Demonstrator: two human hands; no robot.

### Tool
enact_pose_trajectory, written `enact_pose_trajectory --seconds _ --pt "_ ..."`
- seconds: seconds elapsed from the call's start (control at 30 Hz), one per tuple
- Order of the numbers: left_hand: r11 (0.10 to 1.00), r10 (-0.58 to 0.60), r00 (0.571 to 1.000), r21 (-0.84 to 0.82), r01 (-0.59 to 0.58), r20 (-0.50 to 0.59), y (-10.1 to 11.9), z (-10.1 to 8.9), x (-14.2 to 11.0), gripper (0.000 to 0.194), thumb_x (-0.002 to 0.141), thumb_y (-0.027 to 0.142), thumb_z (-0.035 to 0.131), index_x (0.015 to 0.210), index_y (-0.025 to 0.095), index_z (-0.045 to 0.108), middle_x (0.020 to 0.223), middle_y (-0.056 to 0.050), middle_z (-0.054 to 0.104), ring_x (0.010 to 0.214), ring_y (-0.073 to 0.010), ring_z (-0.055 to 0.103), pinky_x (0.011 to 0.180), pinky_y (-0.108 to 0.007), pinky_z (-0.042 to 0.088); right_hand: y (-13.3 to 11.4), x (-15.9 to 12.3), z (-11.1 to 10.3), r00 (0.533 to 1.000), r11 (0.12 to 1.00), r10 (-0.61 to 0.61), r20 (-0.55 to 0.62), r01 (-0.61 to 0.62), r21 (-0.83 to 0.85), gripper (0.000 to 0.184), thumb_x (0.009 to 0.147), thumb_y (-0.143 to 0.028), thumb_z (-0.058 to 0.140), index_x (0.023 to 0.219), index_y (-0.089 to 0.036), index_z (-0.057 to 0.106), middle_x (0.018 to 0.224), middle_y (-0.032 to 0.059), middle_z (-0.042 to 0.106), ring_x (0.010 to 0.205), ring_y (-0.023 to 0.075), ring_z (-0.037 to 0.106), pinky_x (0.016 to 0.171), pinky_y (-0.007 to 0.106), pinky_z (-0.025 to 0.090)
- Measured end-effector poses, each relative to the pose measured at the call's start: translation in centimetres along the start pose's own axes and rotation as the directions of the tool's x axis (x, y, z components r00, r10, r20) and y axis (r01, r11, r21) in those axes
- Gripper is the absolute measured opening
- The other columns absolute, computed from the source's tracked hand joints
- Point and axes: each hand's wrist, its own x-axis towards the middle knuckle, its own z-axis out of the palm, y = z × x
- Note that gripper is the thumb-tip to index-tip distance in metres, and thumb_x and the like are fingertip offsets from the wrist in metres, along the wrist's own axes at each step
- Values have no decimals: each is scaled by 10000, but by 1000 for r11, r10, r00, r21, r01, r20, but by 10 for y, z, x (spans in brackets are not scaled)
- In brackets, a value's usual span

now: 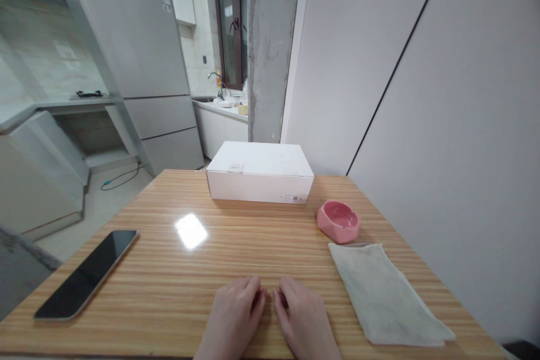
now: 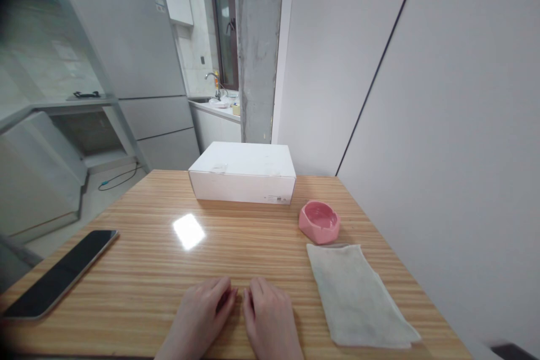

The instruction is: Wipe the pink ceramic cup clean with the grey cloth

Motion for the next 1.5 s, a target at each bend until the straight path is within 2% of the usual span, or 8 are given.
enact_pose_trajectory --seconds 0.53,0.73,0.8,0.9,1.03,1.2,1.33,1.5 --pt "999 -22 996 34 20 84 4 -4 -1 214 907 203 398 759 218 552 749 -20 668 710 -194 646 613 -280 404 -5 1 -8 997 998 56 52 -57 18 180 904 -169 446 735 -221 478 692 -12 582 622 163 560 575 269 268" --pt "969 -246 958 46 241 145 30 -21 18 266 915 180 343 785 197 574 767 -53 681 723 -227 662 596 -300 415 -6 2 -11 994 996 69 80 -73 47 176 879 -147 479 725 -211 532 721 -3 619 646 156 582 585 260 295" --pt "974 -199 977 -92 206 75 47 -35 35 237 910 210 370 781 197 568 805 -52 662 767 -222 646 649 -319 441 -5 2 -9 995 996 66 80 -70 58 148 817 -83 514 764 -207 575 775 9 655 688 162 610 598 256 310" --pt "939 -18 997 -344 -10 -80 75 -45 72 168 855 314 514 967 203 573 983 -69 619 953 -228 594 818 -355 455 -3 1 -5 995 996 82 49 -84 30 176 738 -36 549 749 -202 608 756 20 678 690 176 630 590 262 306" --pt "767 170 980 -609 -200 -107 96 -19 134 841 640 452 754 1341 180 377 1337 -146 441 1239 -283 435 1014 -399 375 -2 1 -5 995 996 93 33 -94 1 162 818 -108 529 703 -206 586 686 13 653 628 172 620 550 279 268" --pt "662 229 972 -740 -116 52 99 38 194 1159 381 486 862 1356 91 375 1384 -234 403 1294 -365 367 1060 -464 311 -2 3 -5 997 997 73 11 -73 11 165 886 -163 488 738 -212 540 705 -3 651 600 156 617 543 275 261" --pt "641 234 972 -755 -141 18 102 55 207 909 443 385 859 1251 159 509 1252 -134 577 1148 -292 531 981 -389 403 -1 2 -3 999 999 39 -14 -39 26 123 844 -112 500 784 -214 532 738 -5 657 632 159 624 566 261 287" --pt "655 208 978 -742 -143 -5 101 43 196 707 479 363 843 1128 230 596 1045 -38 689 963 -243 622 832 -323 477 0 1 -1 999 999 32 -41 -31 24 129 822 -95 501 798 -215 540 736 -2 659 632 162 622 567 266 294"
